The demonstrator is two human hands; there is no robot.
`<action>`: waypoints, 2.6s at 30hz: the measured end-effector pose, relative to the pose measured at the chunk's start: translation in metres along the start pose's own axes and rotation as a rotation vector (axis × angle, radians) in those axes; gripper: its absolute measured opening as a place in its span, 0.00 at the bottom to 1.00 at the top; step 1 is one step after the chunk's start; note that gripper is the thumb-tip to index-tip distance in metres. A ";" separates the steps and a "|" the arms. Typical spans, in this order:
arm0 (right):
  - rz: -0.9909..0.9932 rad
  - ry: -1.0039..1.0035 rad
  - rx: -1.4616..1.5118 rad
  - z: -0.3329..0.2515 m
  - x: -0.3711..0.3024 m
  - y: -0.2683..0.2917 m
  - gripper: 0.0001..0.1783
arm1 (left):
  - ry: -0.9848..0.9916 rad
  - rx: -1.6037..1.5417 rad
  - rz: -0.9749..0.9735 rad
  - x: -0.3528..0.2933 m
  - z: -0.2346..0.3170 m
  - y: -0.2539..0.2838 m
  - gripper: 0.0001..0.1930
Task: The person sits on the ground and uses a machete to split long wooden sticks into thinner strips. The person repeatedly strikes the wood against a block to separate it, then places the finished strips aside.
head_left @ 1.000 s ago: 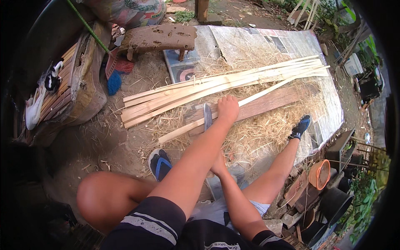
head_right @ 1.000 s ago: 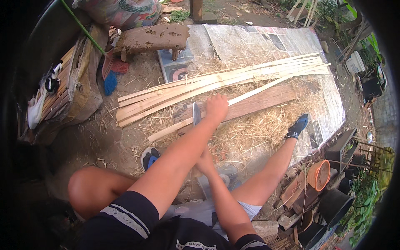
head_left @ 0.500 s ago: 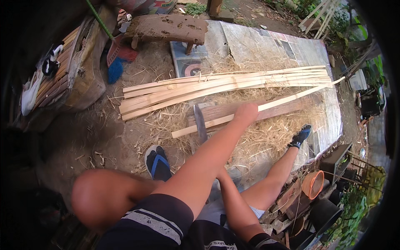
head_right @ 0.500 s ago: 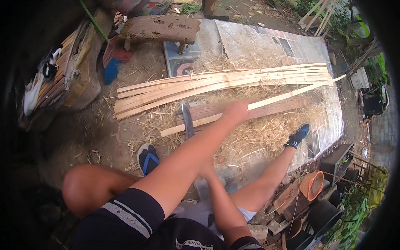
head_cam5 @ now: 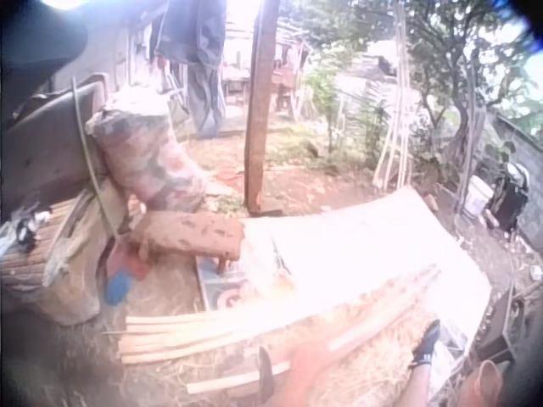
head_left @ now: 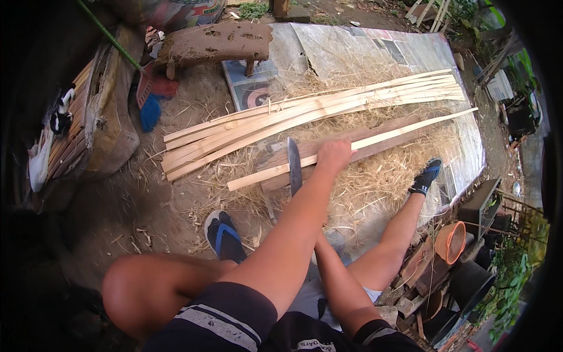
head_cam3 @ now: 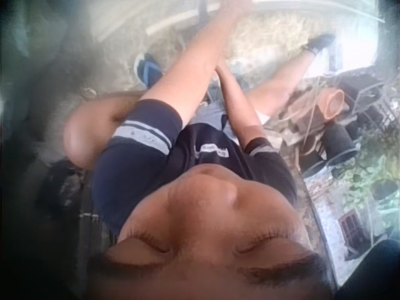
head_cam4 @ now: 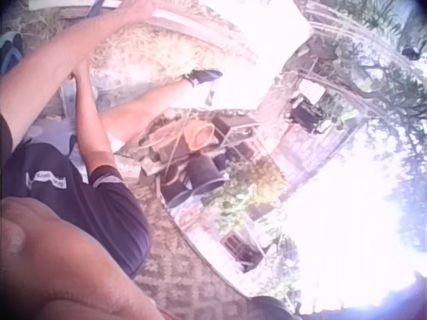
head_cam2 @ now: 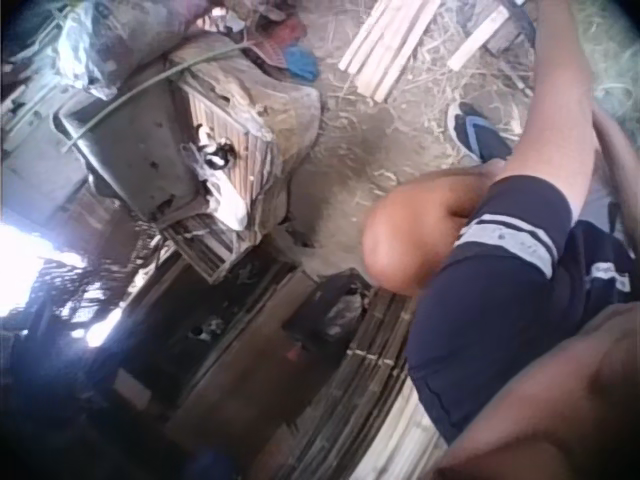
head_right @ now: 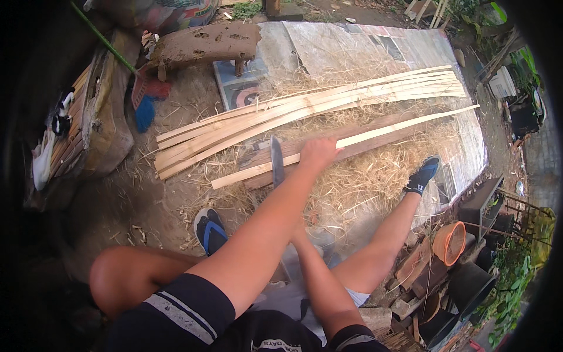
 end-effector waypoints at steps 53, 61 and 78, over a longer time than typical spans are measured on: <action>-0.242 0.087 -0.378 -0.096 -0.055 -0.089 0.17 | 0.136 -0.035 -0.134 0.017 -0.020 -0.008 0.25; 0.020 -0.061 -0.280 -0.121 -0.049 -0.117 0.16 | 0.136 0.006 -0.144 0.012 -0.009 0.004 0.24; -0.303 0.020 -0.345 -0.077 -0.014 -0.019 0.22 | -0.035 -0.019 -0.266 0.019 0.002 0.004 0.31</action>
Point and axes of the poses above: each hand's wrist, its own x-axis towards the middle knuckle, its own y-axis out of the back of the hand, z = x × y, the point moved 8 cm from there along x, towards the middle knuckle, and after that the axes turned 13 degrees about -x, right-handed, at the moved point
